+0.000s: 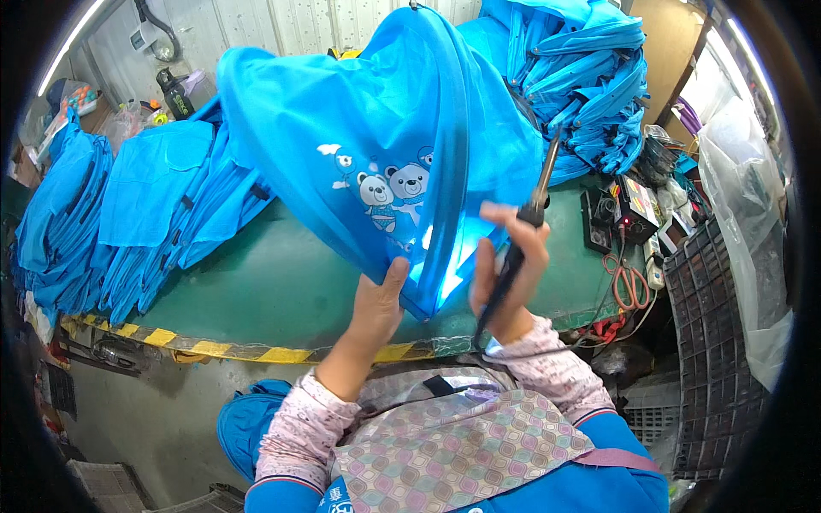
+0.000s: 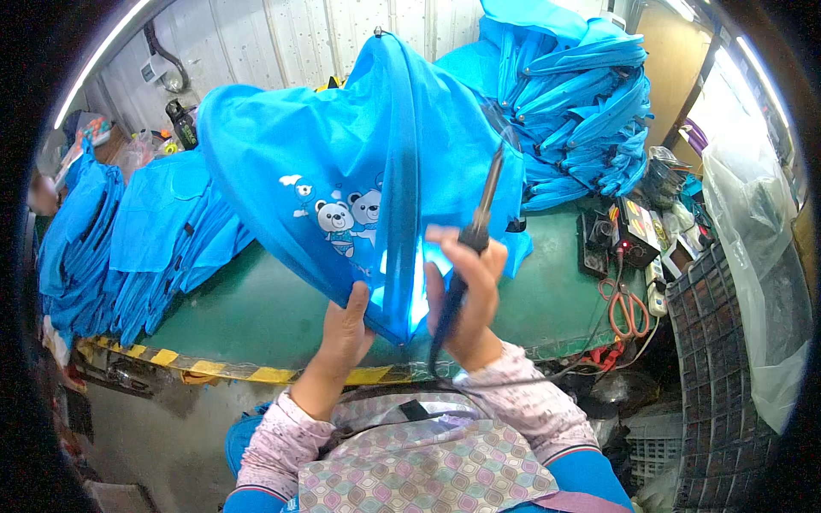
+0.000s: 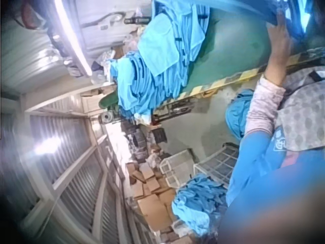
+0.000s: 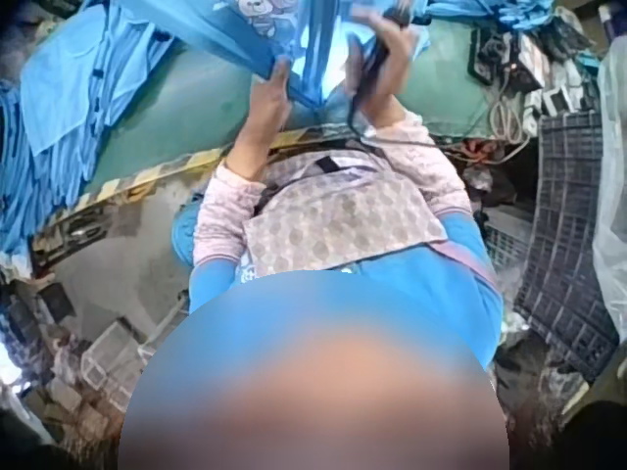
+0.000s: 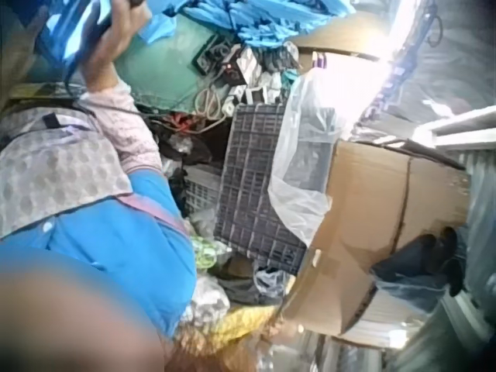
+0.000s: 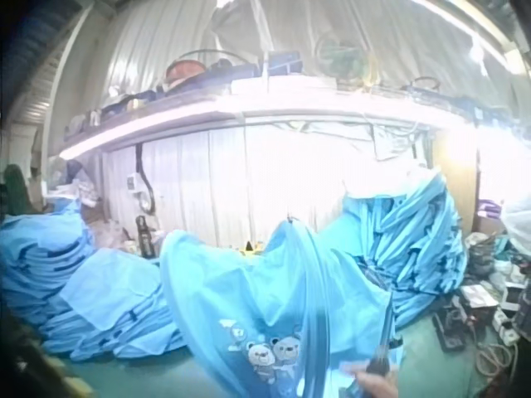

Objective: The person repeatedly picks up blue fabric bags from a pile, uses a handheld soldering iron to press along seams and edges, then places the finished bags onto a separate pile. The process is repeated continuously throughout the clip.

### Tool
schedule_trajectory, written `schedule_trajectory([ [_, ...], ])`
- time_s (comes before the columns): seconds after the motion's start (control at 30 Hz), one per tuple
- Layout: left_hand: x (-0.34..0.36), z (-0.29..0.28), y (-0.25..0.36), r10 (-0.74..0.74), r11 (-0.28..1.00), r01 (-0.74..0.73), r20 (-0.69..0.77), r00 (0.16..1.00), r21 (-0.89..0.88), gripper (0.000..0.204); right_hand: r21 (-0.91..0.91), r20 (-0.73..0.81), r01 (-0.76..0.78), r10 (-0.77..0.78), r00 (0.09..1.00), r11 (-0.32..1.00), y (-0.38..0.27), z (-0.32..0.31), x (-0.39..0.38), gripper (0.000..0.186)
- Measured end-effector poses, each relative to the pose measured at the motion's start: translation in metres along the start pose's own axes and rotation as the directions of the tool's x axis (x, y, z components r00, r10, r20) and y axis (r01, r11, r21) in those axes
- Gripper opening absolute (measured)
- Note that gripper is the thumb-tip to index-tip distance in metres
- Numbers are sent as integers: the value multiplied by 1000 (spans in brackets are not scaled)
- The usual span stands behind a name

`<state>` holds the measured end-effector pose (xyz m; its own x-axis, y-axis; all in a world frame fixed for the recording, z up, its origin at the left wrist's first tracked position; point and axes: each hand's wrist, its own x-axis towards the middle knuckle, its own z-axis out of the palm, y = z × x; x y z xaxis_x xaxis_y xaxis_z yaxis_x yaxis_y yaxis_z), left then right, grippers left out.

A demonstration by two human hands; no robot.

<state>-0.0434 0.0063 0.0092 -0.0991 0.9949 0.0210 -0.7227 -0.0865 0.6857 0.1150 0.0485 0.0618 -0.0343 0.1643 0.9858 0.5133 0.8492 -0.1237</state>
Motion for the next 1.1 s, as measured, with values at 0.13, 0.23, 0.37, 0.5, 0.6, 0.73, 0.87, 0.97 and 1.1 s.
schedule_trajectory([
  [0.13,7,9,16,-47,972,13,142,989,235,48,92,197,-69,50,979,993,-21,-62,-23,30],
  [0.23,9,6,12,37,954,-69,112,993,292,42,103,257,33,-59,965,994,-19,-61,-38,31],
  [0.37,5,13,14,49,968,-65,73,996,243,36,86,258,96,-115,959,992,-19,-47,-37,35],
  [0.5,2,10,12,62,951,-78,64,996,299,47,53,294,156,-165,942,986,-19,-43,-33,36],
  [0.6,2,5,7,87,922,-108,73,994,372,48,54,280,88,-100,955,995,-17,-37,-20,32],
  [0.73,-14,24,-9,579,761,-508,-70,812,403,25,53,239,-9,-4,971,999,-13,-42,-8,22],
  [0.87,-22,-2,-17,423,839,-365,-62,904,403,18,141,232,62,-94,968,988,-22,-62,-4,27],
  [0.97,-7,-7,-20,247,952,-234,-43,968,197,15,182,256,70,-116,960,981,-30,-46,-4,31],
  [1.1,-3,3,-29,259,964,-252,-105,960,81,13,139,239,112,-143,960,984,-28,-23,-13,25],
])
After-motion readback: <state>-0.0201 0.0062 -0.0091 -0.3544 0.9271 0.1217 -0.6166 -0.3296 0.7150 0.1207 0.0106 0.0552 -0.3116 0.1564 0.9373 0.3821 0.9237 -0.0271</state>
